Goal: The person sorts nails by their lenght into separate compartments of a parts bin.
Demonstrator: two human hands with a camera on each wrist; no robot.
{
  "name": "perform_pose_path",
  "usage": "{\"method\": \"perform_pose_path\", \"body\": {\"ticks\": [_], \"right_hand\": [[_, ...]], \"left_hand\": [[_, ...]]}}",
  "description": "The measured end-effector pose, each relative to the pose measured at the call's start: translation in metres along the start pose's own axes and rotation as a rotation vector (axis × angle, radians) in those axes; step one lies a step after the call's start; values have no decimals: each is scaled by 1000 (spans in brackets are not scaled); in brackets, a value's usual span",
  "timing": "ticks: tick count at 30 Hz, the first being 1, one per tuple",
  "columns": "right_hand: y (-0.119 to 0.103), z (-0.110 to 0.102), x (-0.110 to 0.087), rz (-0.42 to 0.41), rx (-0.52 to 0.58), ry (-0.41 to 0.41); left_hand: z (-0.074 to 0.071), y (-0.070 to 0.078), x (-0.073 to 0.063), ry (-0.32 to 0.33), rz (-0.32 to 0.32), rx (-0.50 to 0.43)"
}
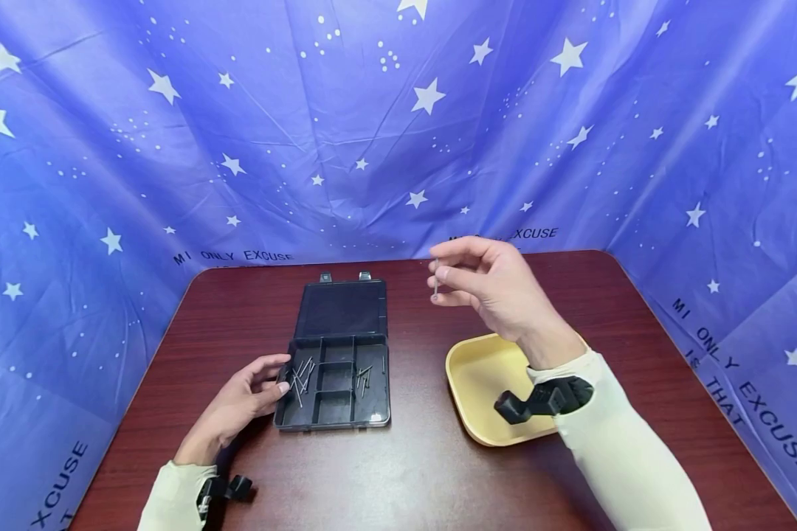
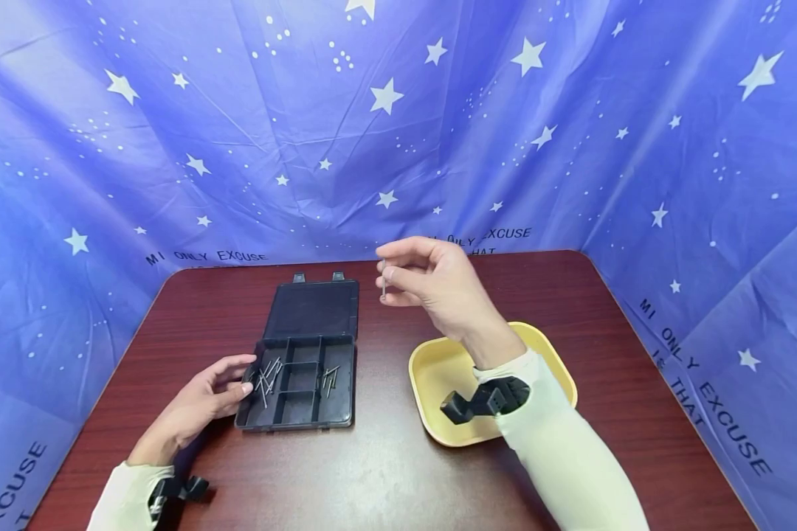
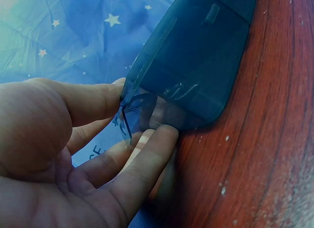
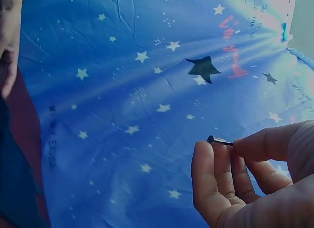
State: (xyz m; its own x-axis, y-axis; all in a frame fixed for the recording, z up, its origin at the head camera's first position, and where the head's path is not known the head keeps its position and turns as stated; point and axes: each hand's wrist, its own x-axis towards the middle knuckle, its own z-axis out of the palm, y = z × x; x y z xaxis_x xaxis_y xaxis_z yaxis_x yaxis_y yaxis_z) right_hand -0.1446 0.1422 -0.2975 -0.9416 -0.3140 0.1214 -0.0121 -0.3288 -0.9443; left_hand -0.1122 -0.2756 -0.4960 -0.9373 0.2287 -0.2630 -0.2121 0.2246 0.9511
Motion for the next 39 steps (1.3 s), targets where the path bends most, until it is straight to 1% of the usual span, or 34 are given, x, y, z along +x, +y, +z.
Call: {"method": "perform_pose_path", "body": {"ticks": [4,8,13,16,22,27,30,33,36,39], "right_hand": [[19,17,9,59,9,3],[43,36,21,118,18,-4],[75,63,34,180,44,-48],[95,79,41,231,55,-71],[135,110,52,332,46,-96],[168,134,57,375,18,-88],[186,144,57,400,-2,-72],[200,148,56,420,-42,-48],[208,150,55,426,-87,-17],[212,150,55,424,-129,6]], "left_hand": [[-1,-1,1,7,-10,17],[-1,1,1,6,-8,21],[0,2,1,6,-4,15],[-1,1,2,5,-3,18],[-1,0,4,-6,-6,9],[-1,0,2,-3,10,-5],[-1,0,1,-7,17,-9],[-1,0,1,-13,25,-16],[-1,0,1,-17,29,-25],[-2,-1,1,-14,26,-27]]}}
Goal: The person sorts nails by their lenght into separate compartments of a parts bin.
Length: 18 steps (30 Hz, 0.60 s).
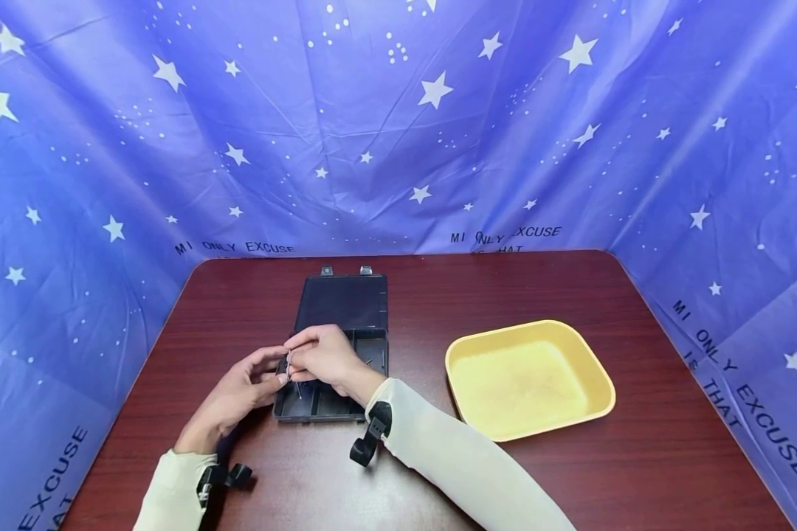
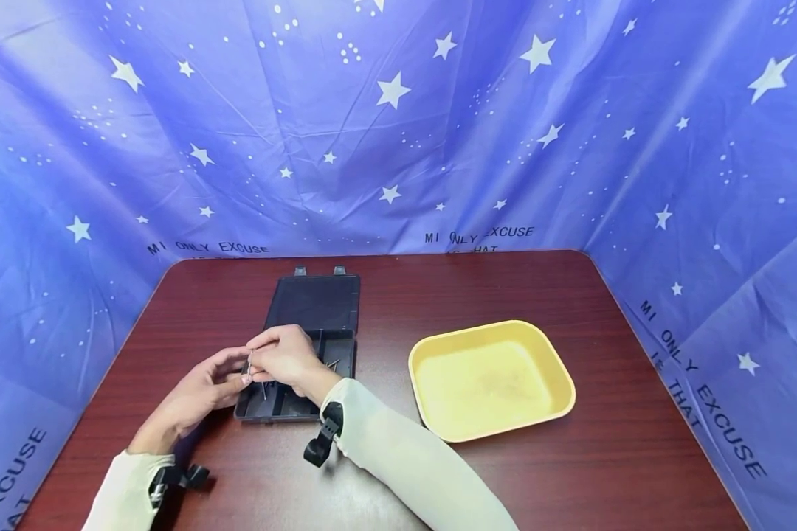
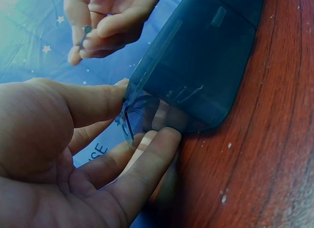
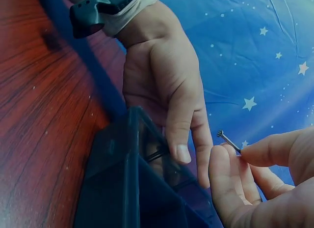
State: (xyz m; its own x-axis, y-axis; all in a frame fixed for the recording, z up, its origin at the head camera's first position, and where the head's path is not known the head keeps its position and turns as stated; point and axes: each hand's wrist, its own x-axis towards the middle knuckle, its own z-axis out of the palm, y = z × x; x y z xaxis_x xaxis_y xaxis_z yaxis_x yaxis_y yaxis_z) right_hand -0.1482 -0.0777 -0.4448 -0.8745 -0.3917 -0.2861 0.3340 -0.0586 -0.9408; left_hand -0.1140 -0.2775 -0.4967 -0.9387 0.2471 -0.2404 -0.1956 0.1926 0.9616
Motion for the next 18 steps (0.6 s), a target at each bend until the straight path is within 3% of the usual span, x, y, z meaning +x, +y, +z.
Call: {"method": "perform_pose_path", "body": {"ticks": [18], "right_hand": [[-4,-15,-2,-22,-13,15]], "left_hand": [[1,2,1,-7,-10,-8]]}}
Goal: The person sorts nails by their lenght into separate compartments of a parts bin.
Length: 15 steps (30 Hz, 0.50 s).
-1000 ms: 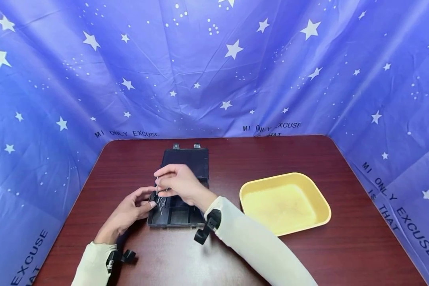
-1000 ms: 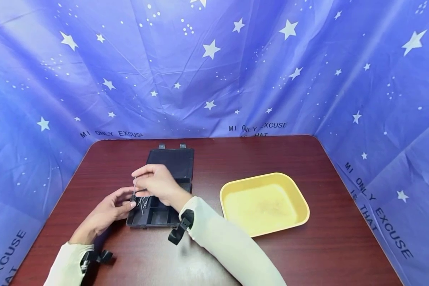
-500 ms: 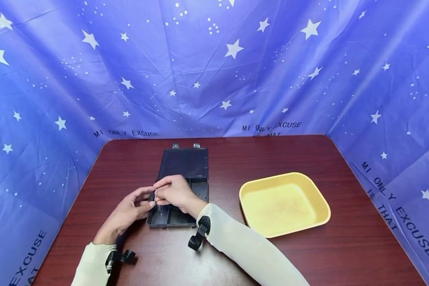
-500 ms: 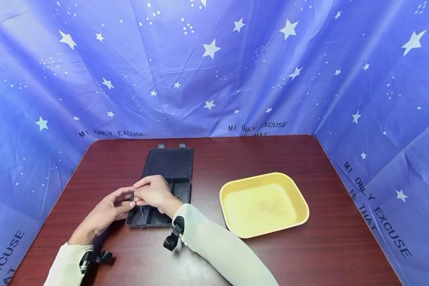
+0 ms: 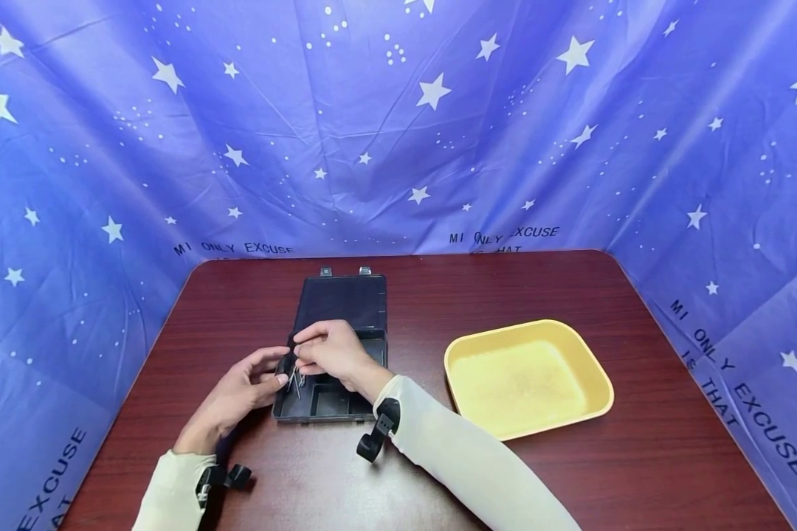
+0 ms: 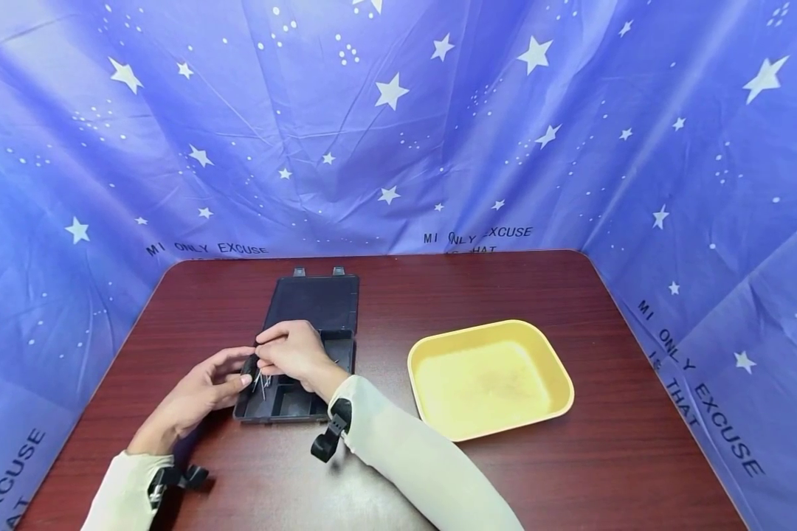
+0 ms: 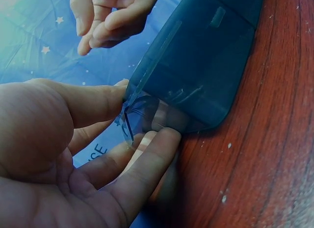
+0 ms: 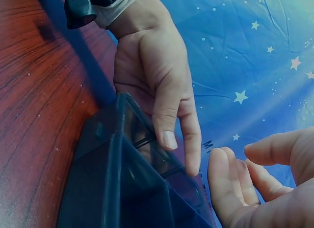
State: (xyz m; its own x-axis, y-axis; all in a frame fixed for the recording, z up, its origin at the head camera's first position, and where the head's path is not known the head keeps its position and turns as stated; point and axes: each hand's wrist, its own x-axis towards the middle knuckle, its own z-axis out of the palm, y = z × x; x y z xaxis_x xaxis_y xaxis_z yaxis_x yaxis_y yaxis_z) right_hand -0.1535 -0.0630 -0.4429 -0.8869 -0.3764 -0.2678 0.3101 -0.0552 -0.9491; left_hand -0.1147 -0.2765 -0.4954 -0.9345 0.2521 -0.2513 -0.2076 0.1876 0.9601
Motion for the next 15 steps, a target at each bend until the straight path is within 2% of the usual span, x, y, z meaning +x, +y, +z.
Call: {"method": "perform_pose_path", "body": {"ticks": [8,12,15], "right_hand": [[-5,-8,-2,-24,8,3],[-14,-20,-2,-51,11,24],[-20,-33,0,-70,-2,50]], "left_hand": [[0,4,-2,13,-4,43],[1,8,1,46,24,145],[1,11,8,90,64,235]]}}
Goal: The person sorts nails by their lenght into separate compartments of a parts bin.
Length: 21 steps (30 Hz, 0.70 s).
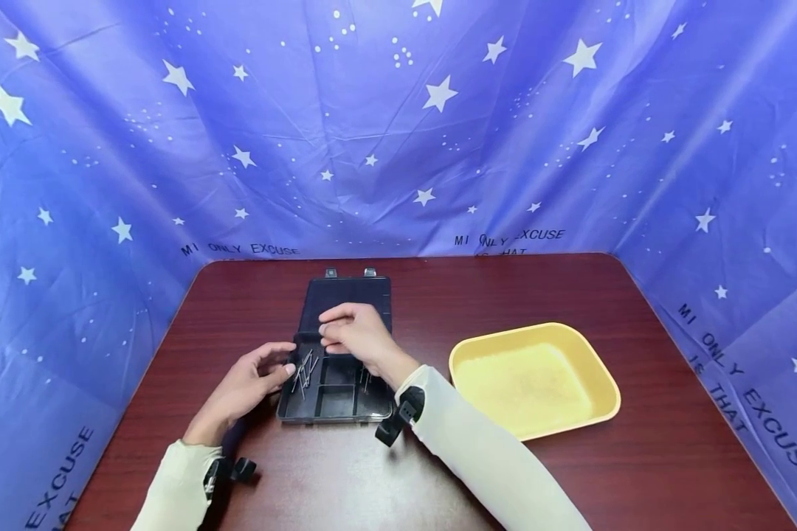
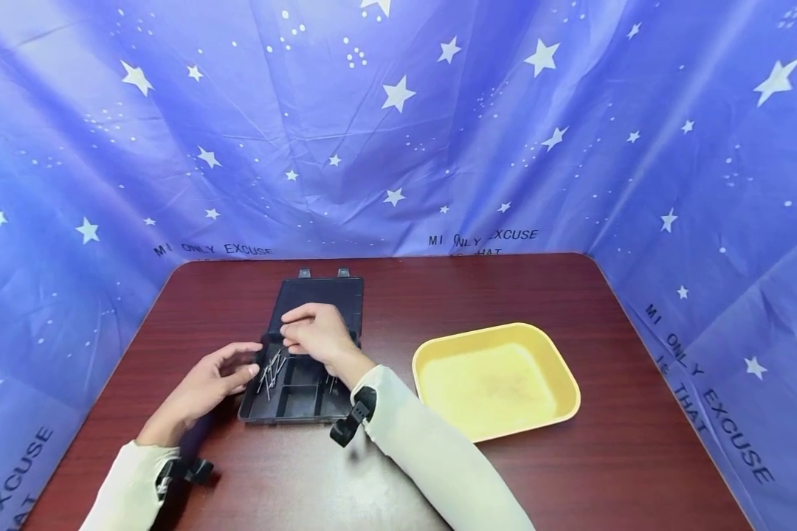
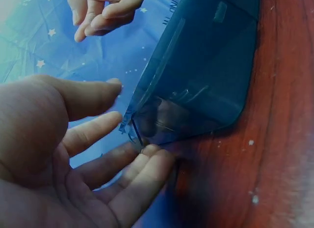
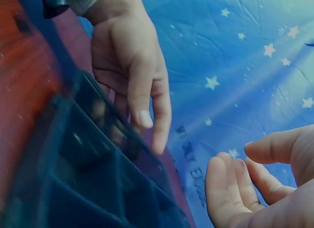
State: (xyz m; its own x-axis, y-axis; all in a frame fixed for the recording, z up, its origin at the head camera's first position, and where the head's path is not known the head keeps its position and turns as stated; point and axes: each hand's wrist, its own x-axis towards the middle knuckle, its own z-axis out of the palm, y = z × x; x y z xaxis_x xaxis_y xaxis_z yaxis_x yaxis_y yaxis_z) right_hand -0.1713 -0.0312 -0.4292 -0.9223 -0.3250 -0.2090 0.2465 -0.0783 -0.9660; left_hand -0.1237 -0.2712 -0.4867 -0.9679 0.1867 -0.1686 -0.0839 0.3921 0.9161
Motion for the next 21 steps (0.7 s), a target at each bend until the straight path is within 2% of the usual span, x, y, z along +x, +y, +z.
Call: {"method": "perform_pose_path", "body": {"ticks": [3,6,12,17,21], "right_hand": [[-4,-14,5,-9,-12,37],[-7,-27,9,-10,-32,90],[-11,-48,15,11,-107,182],[-10,-62,20,34,-184,254],[-5,-71,23,44,-275,290]], "left_hand": [[-2,2,11,51,18,49],[-5,5,22,77,12,39],[-9,12,46,66,-28,-18],[-7,16,65,72,-74,-1],[-4,18,74,72,-95,-4]]}}
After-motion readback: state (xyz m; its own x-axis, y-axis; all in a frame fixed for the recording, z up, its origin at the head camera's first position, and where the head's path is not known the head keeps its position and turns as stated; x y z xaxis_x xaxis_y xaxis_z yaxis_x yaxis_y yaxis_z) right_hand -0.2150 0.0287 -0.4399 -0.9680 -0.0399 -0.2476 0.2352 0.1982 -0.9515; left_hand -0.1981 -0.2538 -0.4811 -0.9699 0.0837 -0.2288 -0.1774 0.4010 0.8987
